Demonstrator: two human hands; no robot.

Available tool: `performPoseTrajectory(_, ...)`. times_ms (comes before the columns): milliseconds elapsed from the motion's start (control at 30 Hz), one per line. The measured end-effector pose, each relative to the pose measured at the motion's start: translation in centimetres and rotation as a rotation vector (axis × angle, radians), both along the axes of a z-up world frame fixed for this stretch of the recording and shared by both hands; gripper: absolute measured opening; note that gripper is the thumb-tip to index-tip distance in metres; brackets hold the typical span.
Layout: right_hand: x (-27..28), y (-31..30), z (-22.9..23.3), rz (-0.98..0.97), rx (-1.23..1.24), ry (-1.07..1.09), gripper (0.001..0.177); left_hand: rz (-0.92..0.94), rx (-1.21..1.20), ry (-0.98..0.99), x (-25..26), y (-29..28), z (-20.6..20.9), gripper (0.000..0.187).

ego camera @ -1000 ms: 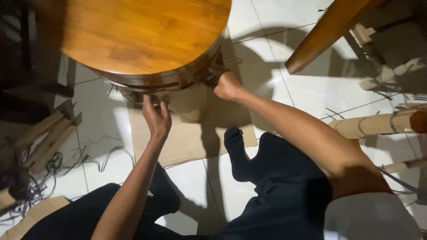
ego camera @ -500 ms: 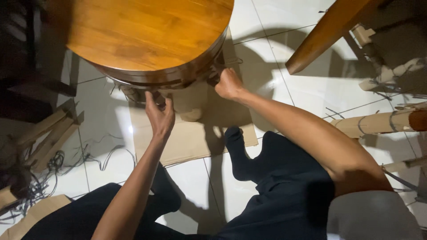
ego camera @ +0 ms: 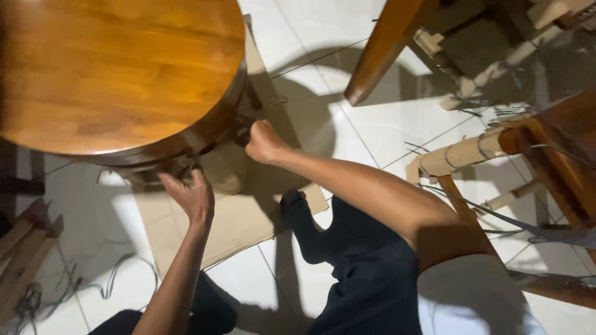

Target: Wrapping a wooden stool leg with cardboard and securing it with string

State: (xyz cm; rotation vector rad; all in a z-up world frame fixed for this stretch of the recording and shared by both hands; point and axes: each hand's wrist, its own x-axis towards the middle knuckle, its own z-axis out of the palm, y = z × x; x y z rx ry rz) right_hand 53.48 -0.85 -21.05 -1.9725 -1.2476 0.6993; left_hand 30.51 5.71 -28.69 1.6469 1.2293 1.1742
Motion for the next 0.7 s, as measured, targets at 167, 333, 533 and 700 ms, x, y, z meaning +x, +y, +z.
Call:
performPoseTrajectory(167,0.2,0.3,0.2,-0.021,0.063,0.033,0.017,-0.093,0.099,0.059,1.6,-0.5,-1.8,0.050)
performPoseTrajectory(333,-0.3,0.6,0.6,0.001,0.134,0.079,0.013,-0.100,0.058,0.143,3.9,-2.4,0.8,0.045)
performPoseTrajectory(533,-1.1,0.7,2.2,0.008,0.207,0.130,0.010,-0.110,0.061,0.041,6.2,-3.5,9.6,0.051)
performPoseTrajectory(700,-2.5,0.5,4.5,-0.057,0.218,0.174,0.017,-0.168,-0.056,-0.164,5.7,-1.8,6.6,0.069)
